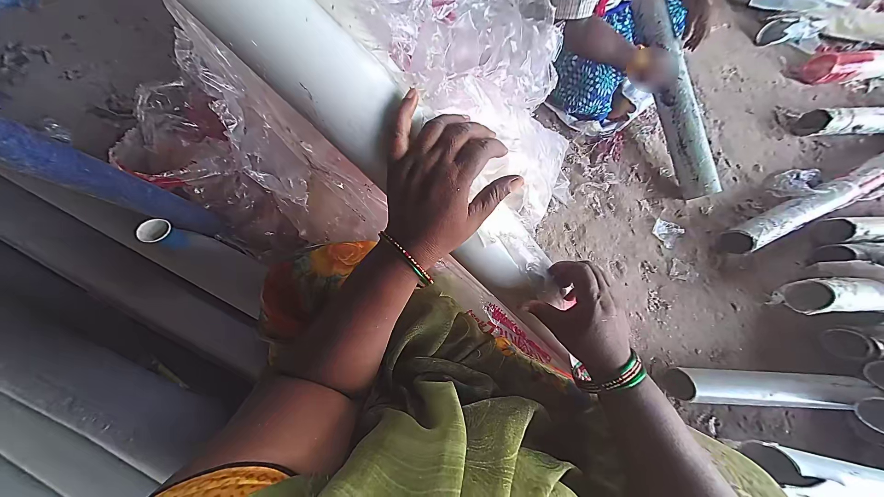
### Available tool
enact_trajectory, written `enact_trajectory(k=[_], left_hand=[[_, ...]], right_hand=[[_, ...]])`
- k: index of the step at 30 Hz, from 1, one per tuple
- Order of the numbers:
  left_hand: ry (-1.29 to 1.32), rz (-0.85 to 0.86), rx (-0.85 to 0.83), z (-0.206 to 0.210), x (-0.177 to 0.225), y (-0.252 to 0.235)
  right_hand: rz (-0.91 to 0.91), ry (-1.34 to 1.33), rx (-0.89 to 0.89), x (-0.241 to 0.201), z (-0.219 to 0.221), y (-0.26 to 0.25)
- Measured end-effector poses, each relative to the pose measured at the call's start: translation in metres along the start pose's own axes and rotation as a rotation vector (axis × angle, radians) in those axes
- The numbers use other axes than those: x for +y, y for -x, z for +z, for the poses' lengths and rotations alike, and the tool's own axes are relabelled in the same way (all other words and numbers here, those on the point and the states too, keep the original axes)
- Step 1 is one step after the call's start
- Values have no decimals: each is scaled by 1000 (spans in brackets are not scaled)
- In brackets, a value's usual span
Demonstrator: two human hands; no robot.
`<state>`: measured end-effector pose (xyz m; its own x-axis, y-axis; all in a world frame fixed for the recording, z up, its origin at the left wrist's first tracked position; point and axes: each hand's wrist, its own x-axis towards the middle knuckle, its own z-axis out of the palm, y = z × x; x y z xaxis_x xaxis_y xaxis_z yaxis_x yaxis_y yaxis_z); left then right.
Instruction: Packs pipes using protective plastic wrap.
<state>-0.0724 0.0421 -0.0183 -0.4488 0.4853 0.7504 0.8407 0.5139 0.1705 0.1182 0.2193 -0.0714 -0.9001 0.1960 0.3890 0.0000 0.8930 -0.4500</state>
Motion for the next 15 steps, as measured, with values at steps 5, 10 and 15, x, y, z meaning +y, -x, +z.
enact_trajectory(k=[5,10,15], left_hand=[[-17,-2,-8,1,-1,2],[-17,-13,-29,2,-1,1],[-63,-18,-15,3,-2,1]], right_hand=[[-7,125,-68,-9,3,-7],[-107,58,-122,-2,2,-13],[-170,-32,-61,11,5,-16]])
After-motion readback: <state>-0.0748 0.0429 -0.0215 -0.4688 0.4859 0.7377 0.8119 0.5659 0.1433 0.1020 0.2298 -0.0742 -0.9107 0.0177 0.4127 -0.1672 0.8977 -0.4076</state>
